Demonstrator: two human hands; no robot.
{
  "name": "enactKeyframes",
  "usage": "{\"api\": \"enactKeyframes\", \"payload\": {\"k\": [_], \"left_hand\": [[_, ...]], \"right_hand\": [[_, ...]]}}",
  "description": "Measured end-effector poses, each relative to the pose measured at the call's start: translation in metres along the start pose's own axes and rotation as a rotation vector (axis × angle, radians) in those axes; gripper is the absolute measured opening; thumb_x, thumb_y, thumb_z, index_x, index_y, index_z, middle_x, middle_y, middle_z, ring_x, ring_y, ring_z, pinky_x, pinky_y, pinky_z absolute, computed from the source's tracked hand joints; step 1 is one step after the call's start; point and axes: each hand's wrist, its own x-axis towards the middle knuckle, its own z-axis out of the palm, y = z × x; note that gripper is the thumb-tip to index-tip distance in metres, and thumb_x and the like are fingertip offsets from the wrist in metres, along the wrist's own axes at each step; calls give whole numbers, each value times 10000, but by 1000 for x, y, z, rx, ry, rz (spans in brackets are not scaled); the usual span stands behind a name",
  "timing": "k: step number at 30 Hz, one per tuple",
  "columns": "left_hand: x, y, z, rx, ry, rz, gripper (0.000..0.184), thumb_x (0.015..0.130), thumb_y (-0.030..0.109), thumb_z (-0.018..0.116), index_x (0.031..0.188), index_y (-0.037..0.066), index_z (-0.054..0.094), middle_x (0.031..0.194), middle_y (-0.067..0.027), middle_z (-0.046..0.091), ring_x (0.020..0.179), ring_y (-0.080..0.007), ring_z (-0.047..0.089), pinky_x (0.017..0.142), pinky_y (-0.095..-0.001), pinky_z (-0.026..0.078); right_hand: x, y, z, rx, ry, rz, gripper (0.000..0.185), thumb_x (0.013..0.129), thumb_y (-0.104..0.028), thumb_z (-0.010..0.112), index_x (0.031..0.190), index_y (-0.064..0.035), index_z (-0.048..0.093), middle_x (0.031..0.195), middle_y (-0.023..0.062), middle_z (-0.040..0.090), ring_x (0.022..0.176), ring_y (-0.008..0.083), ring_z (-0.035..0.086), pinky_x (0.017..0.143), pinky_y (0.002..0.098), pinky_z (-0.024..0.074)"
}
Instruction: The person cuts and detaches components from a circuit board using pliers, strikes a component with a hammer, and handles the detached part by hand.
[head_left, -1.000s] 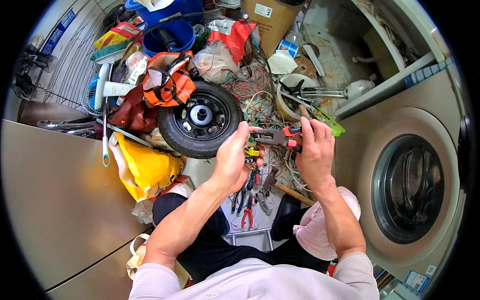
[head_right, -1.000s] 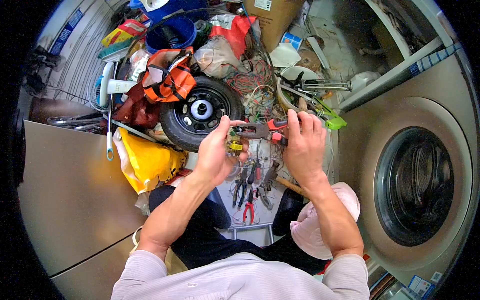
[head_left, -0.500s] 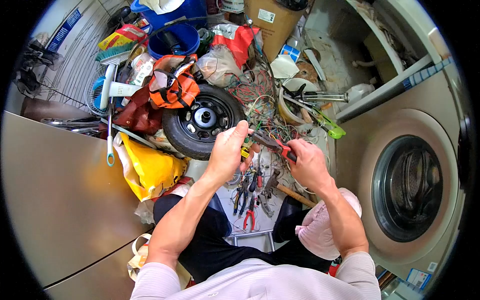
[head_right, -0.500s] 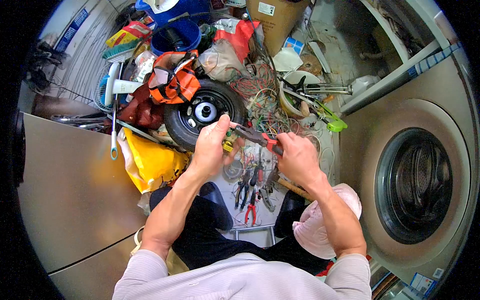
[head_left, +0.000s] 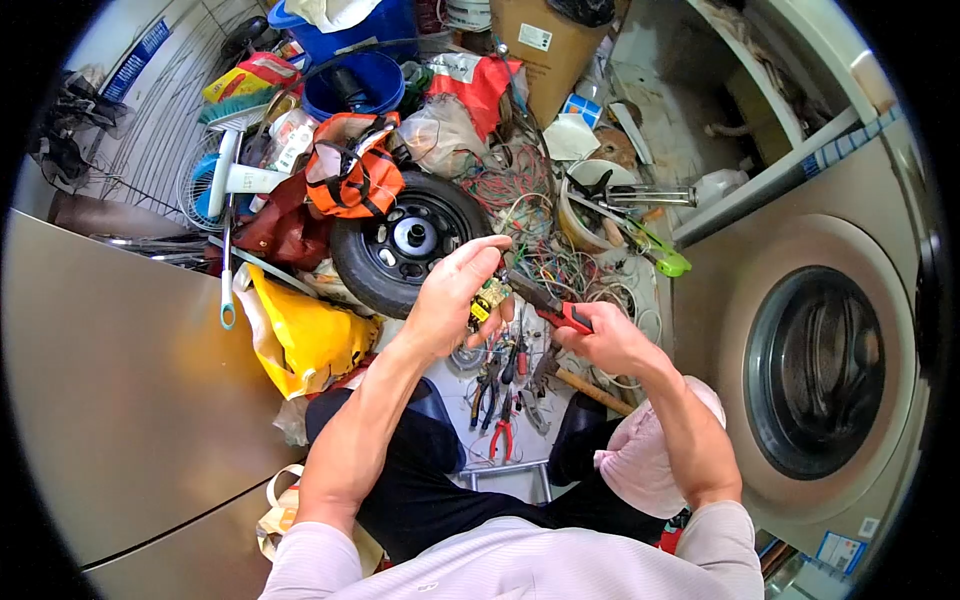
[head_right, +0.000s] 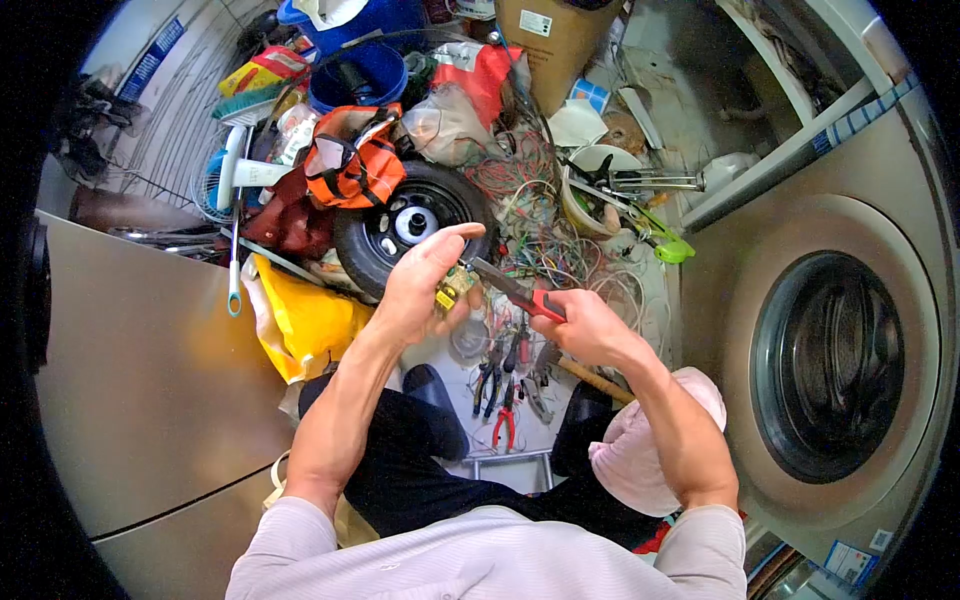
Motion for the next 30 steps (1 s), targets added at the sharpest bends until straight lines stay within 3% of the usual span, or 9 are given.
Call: {"api": "enactKeyframes", "payload": {"k": [2,4,6,10,12,17,21,30], "left_hand": [[1,-1,-5,-105,-147,-2,487,1047,407,495,1366,41,522,692,-107,639,414,-114,495,376,-233,343],[11,-8,-8,-139,-119,33,469,1053,389,484,1358,37,534,688,-105,638,424,-115,500,390,-233,352],[11,-9,-9,-171,-83,73,452,1059,371,473,1350,33,547,684,-102,637,434,-116,506,403,-233,360],[12,-4,-8,-246,-81,-38,445,1069,373,427,1326,40,575,682,-111,649,446,-132,522,419,-248,384],[12,-5,-9,-322,-90,-81,447,1071,393,415,1286,48,600,691,-123,660,434,-138,521,401,-238,381],[10,-7,-9,-410,-70,-168,427,1068,409,423,1204,63,634,706,-131,672,431,-146,551,373,-231,405],[12,-12,-12,-446,-38,-201,404,1063,421,436,1138,87,651,728,-135,683,455,-154,593,370,-237,434],[7,-7,-3,-392,0,-202,430,1065,429,435,1225,49,559,781,-149,677,532,-171,618,377,-267,436]], "right_hand": [[-1,1,1,158,-86,25,158,939,-172,652,919,-15,663,723,-8,590,676,85,519,605,286,429],[-10,-21,1,304,-171,19,169,941,-186,646,925,-20,673,722,2,602,664,98,528,616,286,430],[-1,-14,1,284,-197,17,170,940,-188,645,941,-21,676,729,6,611,670,106,538,625,289,435],[2,-14,0,343,-253,-13,163,948,-173,632,985,-22,681,760,30,642,687,126,570,639,296,449],[3,-9,2,358,-245,-23,209,960,-241,647,910,-44,694,738,22,667,665,107,584,613,285,454],[2,-6,-1,418,-353,12,216,977,-212,621,1070,-23,669,836,43,686,750,132,639,636,286,485],[1,-8,-2,471,-366,51,218,981,-171,596,1075,9,677,824,52,672,731,132,620,631,273,449],[0,3,-10,652,-522,36,363,949,-287,641,1088,48,654,876,163,727,659,178,670,507,228,445]]}}
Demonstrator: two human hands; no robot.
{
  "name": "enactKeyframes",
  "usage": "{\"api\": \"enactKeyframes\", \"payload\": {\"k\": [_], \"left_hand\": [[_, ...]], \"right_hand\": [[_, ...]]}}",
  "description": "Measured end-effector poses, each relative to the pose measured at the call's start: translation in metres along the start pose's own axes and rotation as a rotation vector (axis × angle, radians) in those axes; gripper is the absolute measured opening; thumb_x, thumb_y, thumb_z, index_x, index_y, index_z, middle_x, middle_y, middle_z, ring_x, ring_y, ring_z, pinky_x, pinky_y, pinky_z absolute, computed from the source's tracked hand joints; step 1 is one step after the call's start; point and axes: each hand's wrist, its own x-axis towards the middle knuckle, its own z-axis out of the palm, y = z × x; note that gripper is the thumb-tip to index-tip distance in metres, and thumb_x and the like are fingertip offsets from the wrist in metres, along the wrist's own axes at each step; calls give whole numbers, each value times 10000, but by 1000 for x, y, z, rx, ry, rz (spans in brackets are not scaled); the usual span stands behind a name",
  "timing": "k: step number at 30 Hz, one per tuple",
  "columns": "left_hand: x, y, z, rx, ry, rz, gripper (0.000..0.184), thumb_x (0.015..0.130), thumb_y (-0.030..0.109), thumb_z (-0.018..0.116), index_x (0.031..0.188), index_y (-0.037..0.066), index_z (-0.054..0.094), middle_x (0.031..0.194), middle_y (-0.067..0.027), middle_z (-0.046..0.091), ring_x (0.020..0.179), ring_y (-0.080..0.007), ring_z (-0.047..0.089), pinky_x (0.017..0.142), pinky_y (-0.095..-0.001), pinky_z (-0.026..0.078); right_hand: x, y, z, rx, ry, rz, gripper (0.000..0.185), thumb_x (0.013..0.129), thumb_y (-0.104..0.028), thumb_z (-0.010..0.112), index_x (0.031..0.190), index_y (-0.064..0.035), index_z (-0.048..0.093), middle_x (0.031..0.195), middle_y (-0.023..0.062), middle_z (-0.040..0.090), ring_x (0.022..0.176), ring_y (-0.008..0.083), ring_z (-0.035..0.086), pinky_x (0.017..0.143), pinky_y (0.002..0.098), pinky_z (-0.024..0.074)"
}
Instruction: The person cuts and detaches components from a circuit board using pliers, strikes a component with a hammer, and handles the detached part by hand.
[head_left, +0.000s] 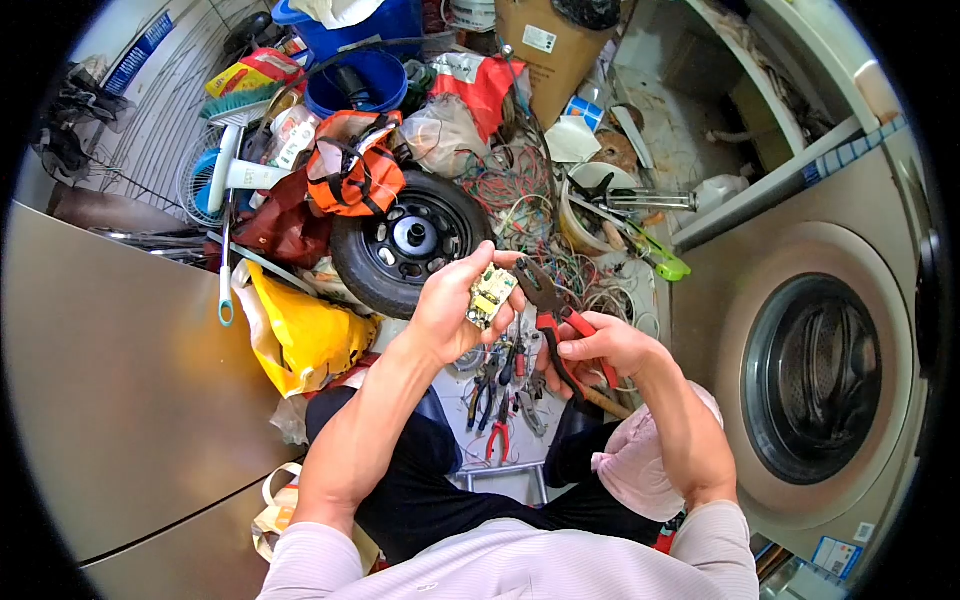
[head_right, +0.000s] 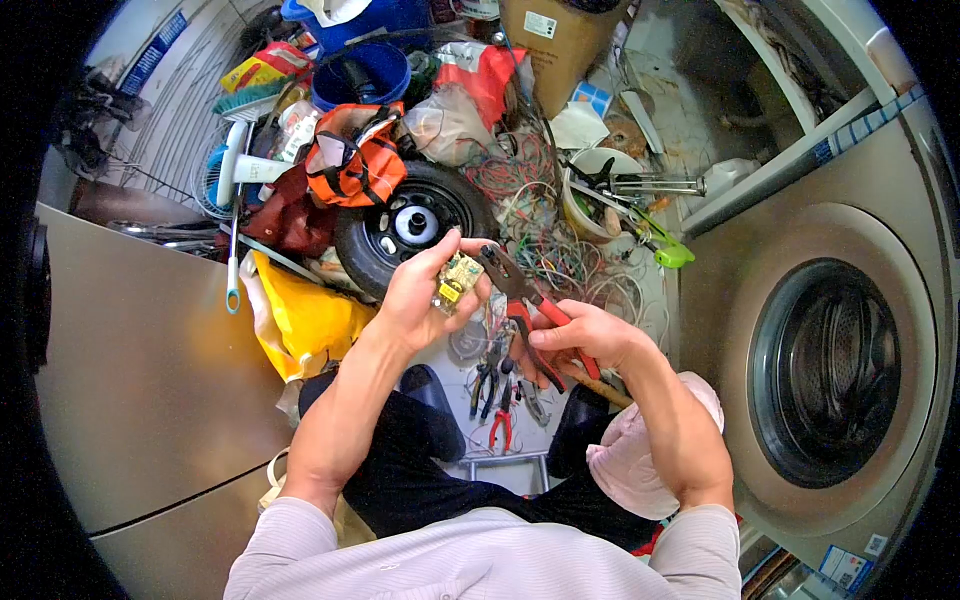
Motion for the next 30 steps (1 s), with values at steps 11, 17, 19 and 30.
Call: {"api": "enactKeyframes", "payload": {"k": [11,17,19,30], "left_hand": [[-5,-3,6,196,56,30,503,1059,439,435,1328,27,539,781,-140,683,531,-177,611,393,-281,416],[-8,-1,6,177,31,21,513,1056,452,437,1329,28,538,800,-135,685,550,-175,618,397,-275,408],[-8,0,4,159,39,8,512,1057,453,435,1327,31,539,805,-130,686,562,-172,621,402,-271,407],[7,-5,-9,-2,127,20,414,1044,428,480,1084,54,652,814,-79,685,636,-176,626,496,-307,455]], "right_hand": [[7,19,-7,255,-124,-6,516,956,-295,640,1249,119,544,928,282,708,752,336,742,441,283,534],[8,18,-6,313,-188,-1,537,951,-294,647,1269,124,531,930,283,709,751,336,743,445,288,538],[6,14,-4,268,-146,7,524,949,-290,650,1260,117,541,930,277,711,747,328,741,440,295,536],[7,22,4,-1299,884,-399,327,854,-66,626,1169,12,592,988,200,672,897,394,661,810,483,528]]}}
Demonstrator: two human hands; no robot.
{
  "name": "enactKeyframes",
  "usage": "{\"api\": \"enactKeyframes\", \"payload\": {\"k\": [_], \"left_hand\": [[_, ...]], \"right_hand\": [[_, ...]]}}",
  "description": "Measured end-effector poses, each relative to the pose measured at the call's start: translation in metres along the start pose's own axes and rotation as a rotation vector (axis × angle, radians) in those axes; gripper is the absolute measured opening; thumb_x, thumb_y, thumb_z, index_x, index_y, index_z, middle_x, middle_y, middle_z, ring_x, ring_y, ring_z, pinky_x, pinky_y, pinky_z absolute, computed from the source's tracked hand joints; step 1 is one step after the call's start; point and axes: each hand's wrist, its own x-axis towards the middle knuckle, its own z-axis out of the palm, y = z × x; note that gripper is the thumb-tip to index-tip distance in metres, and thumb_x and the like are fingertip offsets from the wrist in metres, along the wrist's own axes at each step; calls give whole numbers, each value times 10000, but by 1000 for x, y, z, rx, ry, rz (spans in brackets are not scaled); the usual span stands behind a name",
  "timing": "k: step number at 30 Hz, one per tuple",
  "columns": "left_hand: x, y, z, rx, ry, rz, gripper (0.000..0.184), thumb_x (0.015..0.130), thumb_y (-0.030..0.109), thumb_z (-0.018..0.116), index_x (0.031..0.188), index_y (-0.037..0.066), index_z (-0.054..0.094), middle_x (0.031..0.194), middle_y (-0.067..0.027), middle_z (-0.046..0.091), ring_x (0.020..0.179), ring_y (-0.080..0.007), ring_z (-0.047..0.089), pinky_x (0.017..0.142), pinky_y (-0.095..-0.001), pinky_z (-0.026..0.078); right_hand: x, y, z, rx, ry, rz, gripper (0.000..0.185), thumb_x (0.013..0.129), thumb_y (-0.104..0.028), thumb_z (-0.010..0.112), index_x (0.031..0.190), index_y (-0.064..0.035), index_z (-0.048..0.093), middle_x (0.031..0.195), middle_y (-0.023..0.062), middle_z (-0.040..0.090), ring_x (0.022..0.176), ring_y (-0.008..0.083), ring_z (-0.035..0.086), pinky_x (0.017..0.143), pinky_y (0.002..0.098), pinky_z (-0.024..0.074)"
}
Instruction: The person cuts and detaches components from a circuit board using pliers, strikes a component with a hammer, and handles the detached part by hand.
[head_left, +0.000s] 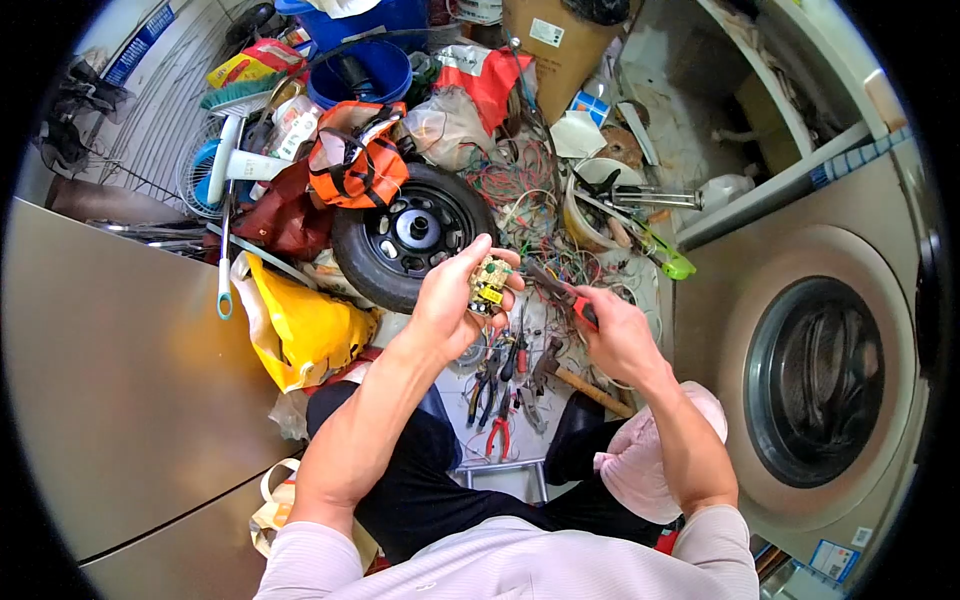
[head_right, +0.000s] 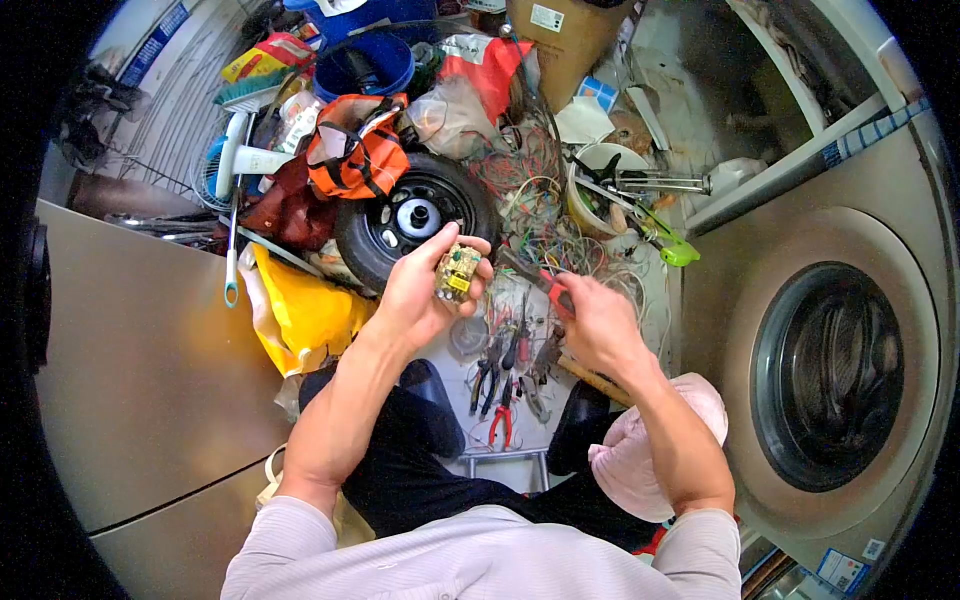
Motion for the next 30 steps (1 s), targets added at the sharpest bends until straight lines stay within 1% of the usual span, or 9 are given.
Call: {"api": "enactKeyframes", "payload": {"k": [1,6,8,12,14,15,17,23,30], "left_hand": [[1,-1,0,9,-7,-2,412,1042,428,483,1072,56,657,813,-74,684,640,-173,622,497,-305,449],[3,-4,9,64,22,-47,394,1033,433,503,1072,73,658,807,-70,670,633,-168,588,501,-295,414],[5,-7,13,156,65,-31,390,1032,433,507,1077,77,661,798,-72,655,622,-164,572,494,-294,393],[5,-13,18,207,50,3,392,1031,434,512,1096,78,662,791,-71,643,613,-159,554,487,-291,366],[4,-13,20,236,24,-6,395,1031,434,513,1103,79,671,786,-59,641,609,-149,550,486,-284,355],[4,-14,19,237,24,-7,395,1031,434,513,1103,79,671,786,-59,641,609,-149,550,486,-284,355],[7,-17,16,178,7,-3,419,1033,423,525,1115,34,658,786,-79,629,571,-142,571,425,-265,417],[8,-20,16,169,44,3,442,1041,435,509,1088,28,676,752,-55,595,586,-133,553,423,-252,404],[2,-14,18,172,34,19,431,1042,438,510,1077,39,669,758,-45,575,597,-124,533,425,-240,386]], "right_hand": [[-1,3,-3,-40,17,11,378,801,-22,633,1175,-5,587,1052,197,651,939,411,632,822,480,526],[2,3,-11,-142,82,-29,462,751,0,651,1206,-17,568,1009,169,629,965,383,626,806,474,530],[2,1,-12,-182,112,-77,429,746,-4,654,1167,-16,576,987,159,631,946,362,634,784,462,534],[0,0,-11,-204,113,-80,380,746,-6,649,1120,-17,582,966,148,633,926,340,638,767,447,538],[0,-1,-11,-231,156,-114,326,743,1,641,1063,-19,584,922,140,622,877,336,629,732,441,533],[1,-2,-12,-231,156,-112,326,743,1,641,1063,-19,584,922,140,622,877,336,629,732,441,533],[1,-3,-14,-323,229,-133,262,749,-16,630,1005,-35,578,874,121,593,840,320,612,688,428,518],[1,-6,-10,-494,286,-118,151,777,-80,612,918,-75,556,824,88,545,800,276,575,627,391,464],[1,-12,-16,-545,321,-161,105,795,-102,612,886,-99,559,786,55,524,763,244,552,674,393,396]]}}
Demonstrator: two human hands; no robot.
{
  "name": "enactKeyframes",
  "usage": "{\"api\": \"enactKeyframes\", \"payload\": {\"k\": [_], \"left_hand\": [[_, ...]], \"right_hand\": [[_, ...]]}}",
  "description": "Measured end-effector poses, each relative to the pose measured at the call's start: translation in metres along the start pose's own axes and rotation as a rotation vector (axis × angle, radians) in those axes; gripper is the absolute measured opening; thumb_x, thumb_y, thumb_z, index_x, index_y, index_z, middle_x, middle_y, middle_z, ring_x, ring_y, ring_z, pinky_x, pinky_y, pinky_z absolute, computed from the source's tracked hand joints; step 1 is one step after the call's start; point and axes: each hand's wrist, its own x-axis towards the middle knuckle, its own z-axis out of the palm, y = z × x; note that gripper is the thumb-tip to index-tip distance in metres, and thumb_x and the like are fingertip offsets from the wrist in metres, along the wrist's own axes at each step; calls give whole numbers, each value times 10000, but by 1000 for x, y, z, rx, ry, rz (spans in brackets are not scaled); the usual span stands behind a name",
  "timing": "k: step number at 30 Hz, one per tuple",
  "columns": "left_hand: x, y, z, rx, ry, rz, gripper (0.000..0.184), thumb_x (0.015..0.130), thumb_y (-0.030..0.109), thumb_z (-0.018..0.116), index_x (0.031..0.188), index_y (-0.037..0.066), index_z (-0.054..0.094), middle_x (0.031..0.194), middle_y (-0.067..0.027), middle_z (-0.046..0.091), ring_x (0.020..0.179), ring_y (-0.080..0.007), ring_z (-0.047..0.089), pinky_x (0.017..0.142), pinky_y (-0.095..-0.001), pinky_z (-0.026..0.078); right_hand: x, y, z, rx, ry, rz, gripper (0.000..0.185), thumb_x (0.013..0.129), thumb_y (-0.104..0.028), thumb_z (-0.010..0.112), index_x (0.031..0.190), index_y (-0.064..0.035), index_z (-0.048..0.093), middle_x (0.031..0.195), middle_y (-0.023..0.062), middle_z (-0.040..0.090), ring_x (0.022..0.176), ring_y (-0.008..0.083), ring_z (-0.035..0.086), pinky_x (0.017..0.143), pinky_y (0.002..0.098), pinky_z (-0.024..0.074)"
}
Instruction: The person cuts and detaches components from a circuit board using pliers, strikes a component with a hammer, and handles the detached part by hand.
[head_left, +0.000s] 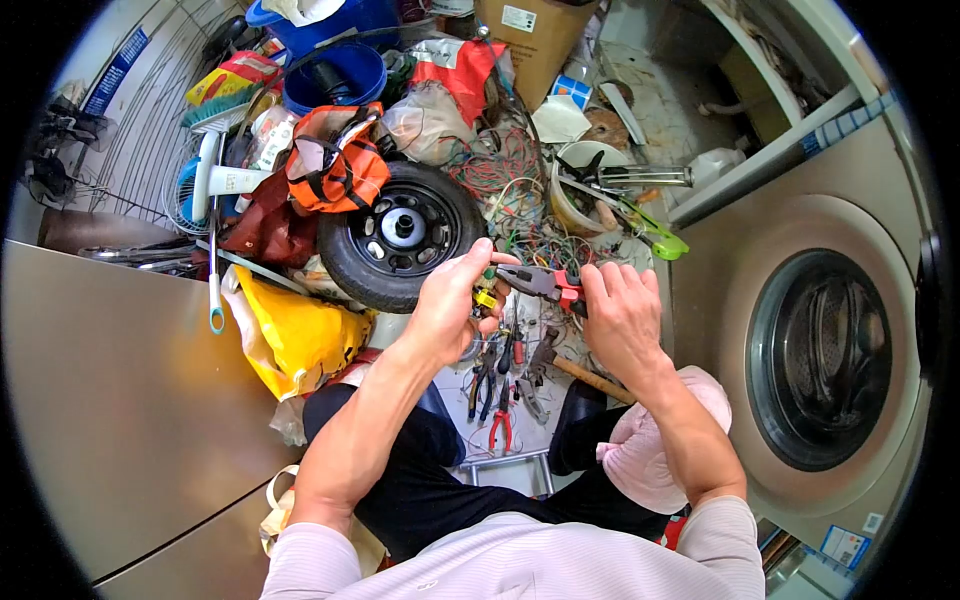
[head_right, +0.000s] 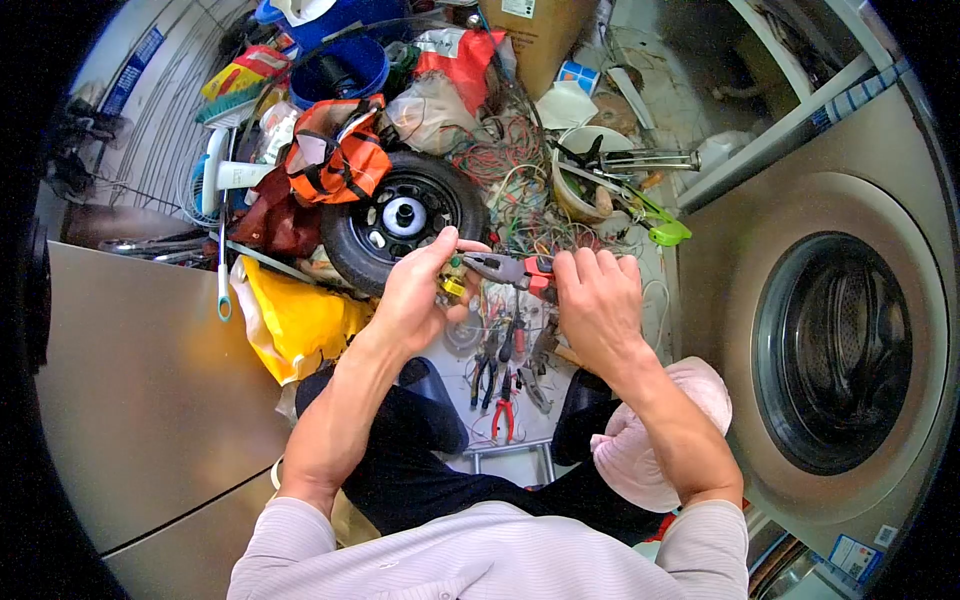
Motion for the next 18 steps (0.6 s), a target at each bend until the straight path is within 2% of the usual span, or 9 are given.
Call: {"api": "enactKeyframes", "payload": {"k": [2,5,9,12,14,18], "left_hand": [[0,1,1,24,28,13,424,1045,440,507,1058,44,658,749,-33,552,586,-118,503,425,-237,371],[3,-5,-2,51,64,42,421,1032,462,524,1024,62,656,772,-26,576,604,-117,488,460,-253,330],[21,-19,-10,9,33,89,416,1035,459,520,1001,62,639,734,-35,568,561,-115,459,444,-259,319],[22,-20,-3,110,83,121,412,1043,447,508,996,60,641,753,-38,582,563,-121,458,444,-258,317],[22,-16,-4,114,57,130,416,1045,445,499,998,60,650,767,-40,590,585,-134,471,458,-264,325],[18,-9,-7,45,-70,45,417,1040,450,503,1008,67,665,779,-37,599,643,-149,512,516,-277,367]], "right_hand": [[-1,-1,0,26,1,-17,85,791,-103,615,857,-110,563,762,48,521,742,234,550,691,391,370],[0,-3,0,35,21,-26,64,787,-96,611,830,-108,566,743,51,519,722,236,545,689,395,374],[-2,-6,-1,25,13,-52,76,764,-88,620,821,-102,573,733,58,533,696,243,559,684,401,382],[-12,-9,-5,70,-87,4,110,748,-81,637,837,-87,573,750,78,573,715,262,598,685,417,397],[-18,-11,-5,160,-207,91,148,735,-72,655,861,-74,576,772,102,607,719,291,629,681,438,411],[-15,-9,-15,245,-173,106,157,768,-80,670,905,-55,598,803,139,635,747,335,655,698,470,447]]}}
